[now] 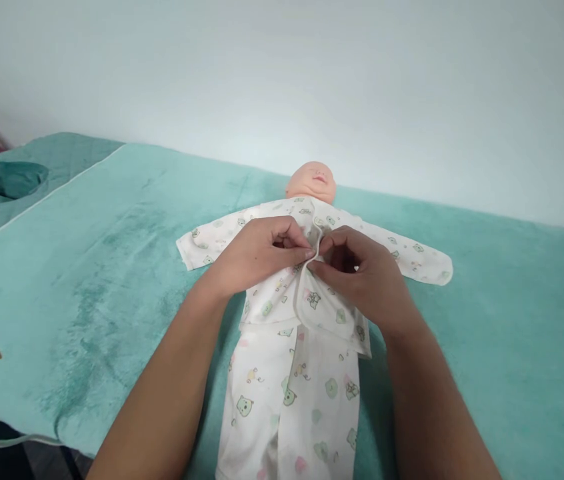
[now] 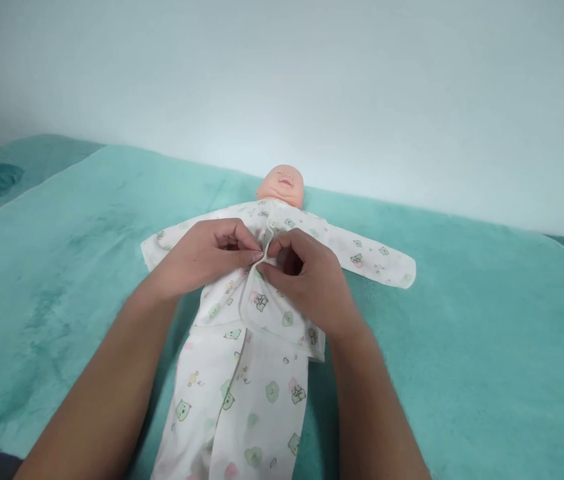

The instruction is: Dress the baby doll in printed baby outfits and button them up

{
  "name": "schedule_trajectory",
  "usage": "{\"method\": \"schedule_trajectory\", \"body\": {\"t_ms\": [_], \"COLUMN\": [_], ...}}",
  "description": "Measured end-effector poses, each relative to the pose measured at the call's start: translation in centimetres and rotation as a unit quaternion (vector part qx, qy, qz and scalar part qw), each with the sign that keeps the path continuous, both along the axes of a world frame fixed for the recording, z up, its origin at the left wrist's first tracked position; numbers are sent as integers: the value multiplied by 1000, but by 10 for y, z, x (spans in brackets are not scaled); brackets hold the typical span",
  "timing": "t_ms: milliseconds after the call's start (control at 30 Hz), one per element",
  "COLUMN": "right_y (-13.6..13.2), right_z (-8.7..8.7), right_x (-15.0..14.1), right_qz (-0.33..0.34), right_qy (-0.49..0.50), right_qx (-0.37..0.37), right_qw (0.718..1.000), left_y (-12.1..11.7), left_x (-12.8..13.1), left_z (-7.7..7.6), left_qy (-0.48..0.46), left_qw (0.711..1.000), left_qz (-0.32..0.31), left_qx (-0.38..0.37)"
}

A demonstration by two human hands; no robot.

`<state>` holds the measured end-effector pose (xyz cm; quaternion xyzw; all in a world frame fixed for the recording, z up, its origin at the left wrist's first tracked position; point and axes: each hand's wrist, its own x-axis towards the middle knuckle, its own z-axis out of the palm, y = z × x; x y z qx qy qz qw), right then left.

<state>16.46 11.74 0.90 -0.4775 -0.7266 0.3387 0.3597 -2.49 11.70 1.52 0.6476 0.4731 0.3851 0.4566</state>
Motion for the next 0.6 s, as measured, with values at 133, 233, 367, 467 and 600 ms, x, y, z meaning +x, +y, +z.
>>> {"method": "schedule_trajectory", "body": {"t_ms": [133,233,367,467,600], "right_y": [3,3,3,3,3], "right_z": [-5,-7,-8,-7,-6], "right_x": [0,-2,-2,-1,1], "right_qz": [13,14,16,19,20], "right_qy": [-18,-36,-38,-25,-12], "right_qx": [25,40,34,8,-17], "right_qw": [999,998,999,999,1000], "left_y": [-1,-1,-1,-2,-1], "left_x": [0,-1,-2,-2,-1], "left_z": [2,4,4,3,2], "left_qy": [20,28,35,47,50], "left_qw": [1000,999,999,998,998], "left_qz": [-3,-22,-35,-24,-25], "left_qx": [1,6,15,21,24]}}
